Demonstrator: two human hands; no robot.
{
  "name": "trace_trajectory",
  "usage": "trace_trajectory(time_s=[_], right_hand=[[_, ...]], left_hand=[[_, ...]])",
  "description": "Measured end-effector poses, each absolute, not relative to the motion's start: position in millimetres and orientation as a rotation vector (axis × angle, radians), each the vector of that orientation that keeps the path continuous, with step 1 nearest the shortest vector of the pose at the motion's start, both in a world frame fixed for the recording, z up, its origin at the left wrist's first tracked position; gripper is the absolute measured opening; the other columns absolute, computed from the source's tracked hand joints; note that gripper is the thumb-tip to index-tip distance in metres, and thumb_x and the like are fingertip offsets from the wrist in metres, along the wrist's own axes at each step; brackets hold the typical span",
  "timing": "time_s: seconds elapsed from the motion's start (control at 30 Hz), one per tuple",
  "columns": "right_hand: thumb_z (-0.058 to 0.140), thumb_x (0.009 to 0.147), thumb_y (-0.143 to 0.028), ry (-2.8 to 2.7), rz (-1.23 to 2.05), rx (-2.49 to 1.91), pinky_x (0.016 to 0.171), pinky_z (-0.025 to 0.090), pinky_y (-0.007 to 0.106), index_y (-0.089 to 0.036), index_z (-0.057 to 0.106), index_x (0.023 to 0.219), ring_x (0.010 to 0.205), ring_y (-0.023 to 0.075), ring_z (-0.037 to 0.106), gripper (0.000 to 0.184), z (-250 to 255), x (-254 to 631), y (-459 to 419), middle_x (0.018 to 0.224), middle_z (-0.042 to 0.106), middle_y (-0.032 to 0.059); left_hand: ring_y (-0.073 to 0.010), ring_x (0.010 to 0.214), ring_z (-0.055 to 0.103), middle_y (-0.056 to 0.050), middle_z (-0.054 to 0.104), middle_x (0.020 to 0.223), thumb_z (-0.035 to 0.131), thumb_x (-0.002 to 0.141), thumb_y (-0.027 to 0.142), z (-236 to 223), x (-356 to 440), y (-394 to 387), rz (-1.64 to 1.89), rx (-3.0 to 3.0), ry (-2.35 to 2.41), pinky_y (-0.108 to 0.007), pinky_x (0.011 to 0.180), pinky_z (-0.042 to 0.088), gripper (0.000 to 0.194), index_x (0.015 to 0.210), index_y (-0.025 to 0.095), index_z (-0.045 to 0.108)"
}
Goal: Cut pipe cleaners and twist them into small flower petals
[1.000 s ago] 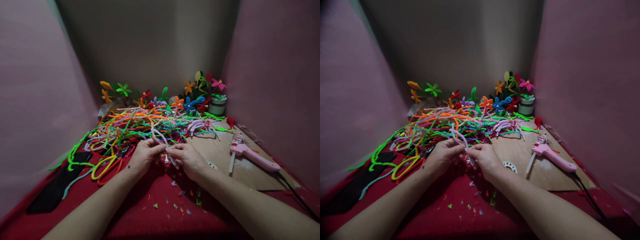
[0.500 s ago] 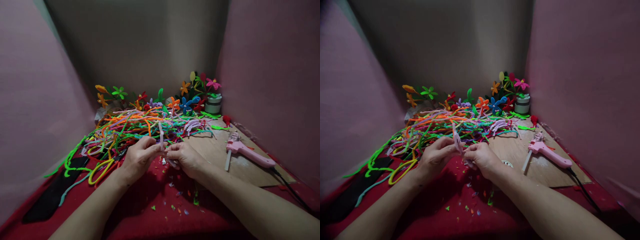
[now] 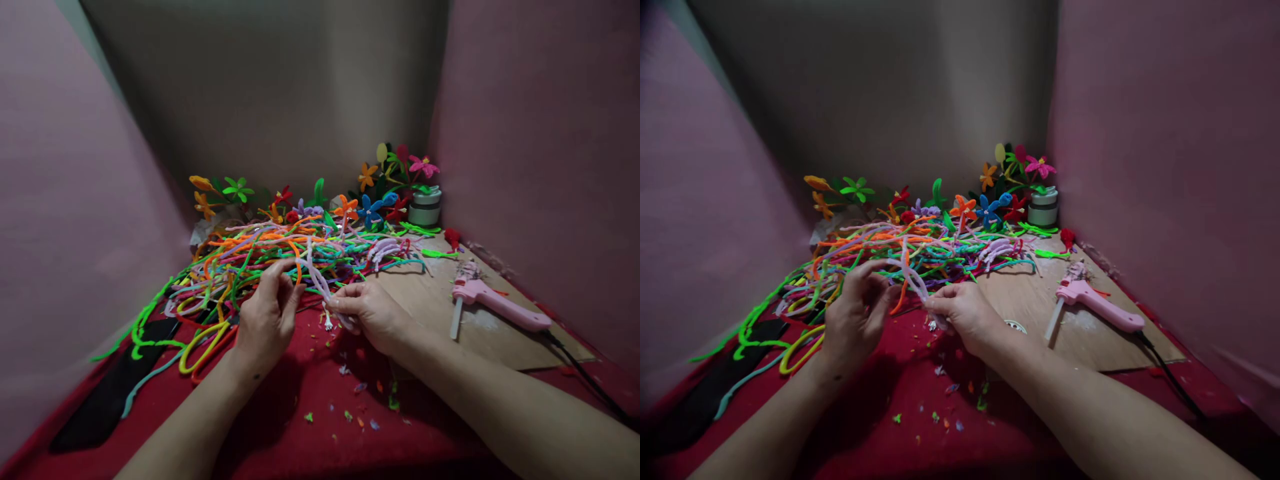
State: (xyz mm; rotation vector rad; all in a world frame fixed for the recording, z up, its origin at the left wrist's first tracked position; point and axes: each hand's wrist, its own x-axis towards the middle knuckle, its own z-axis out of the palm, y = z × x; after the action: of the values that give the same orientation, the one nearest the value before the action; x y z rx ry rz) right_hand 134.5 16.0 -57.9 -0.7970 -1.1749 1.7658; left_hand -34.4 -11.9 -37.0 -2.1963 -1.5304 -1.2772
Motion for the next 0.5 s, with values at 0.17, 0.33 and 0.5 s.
trace_trajectory(time_s=[0.17, 0.33, 0.5], right_hand=[[0.067, 0.059, -0.025, -1.17, 1.767, -0.79, 0.036, 0.017, 0.022, -0.015, 0.052, 0.049, 0.033, 0.0043, 0.031, 0.02, -55, 136, 15, 0.038, 0.042, -0.0062], [0.063, 0.058, -0.022, -1.212, 1.78, -0.788, 0.037, 0.017, 0.023, -0.015, 0.052, 0.047, 0.032, 0.0043, 0.029, 0.018, -50, 136, 13, 0.036, 0.041, -0.0063], [0.059, 0.057, -0.019, -1.298, 1.784, -0.79, 0.038, 0.015, 0.023, -0.016, 0.048, 0.041, 0.032, 0.0042, 0.027, 0.019, -47, 137, 12, 0.033, 0.038, -0.0062]], left_hand=[[-0.0111, 0.066, 0.053, -0.001, 0.058, 0.072, 0.055, 0.079, 0.021, -36, -25, -14, -1.366, -2.548, -1.607, -0.021, 0.063, 0.043, 0.006, 0.077, 0.017, 0.059], [-0.0113, 0.063, 0.052, -0.001, 0.056, 0.069, 0.057, 0.078, 0.023, -34, -15, -16, -1.558, -2.662, -1.735, -0.022, 0.058, 0.043, 0.01, 0.071, 0.016, 0.059], [-0.0128, 0.071, 0.054, -0.003, 0.057, 0.077, 0.053, 0.081, 0.02, -39, -20, -14, -1.531, -2.695, -1.51, -0.024, 0.065, 0.044, 0.009, 0.081, 0.018, 0.062]])
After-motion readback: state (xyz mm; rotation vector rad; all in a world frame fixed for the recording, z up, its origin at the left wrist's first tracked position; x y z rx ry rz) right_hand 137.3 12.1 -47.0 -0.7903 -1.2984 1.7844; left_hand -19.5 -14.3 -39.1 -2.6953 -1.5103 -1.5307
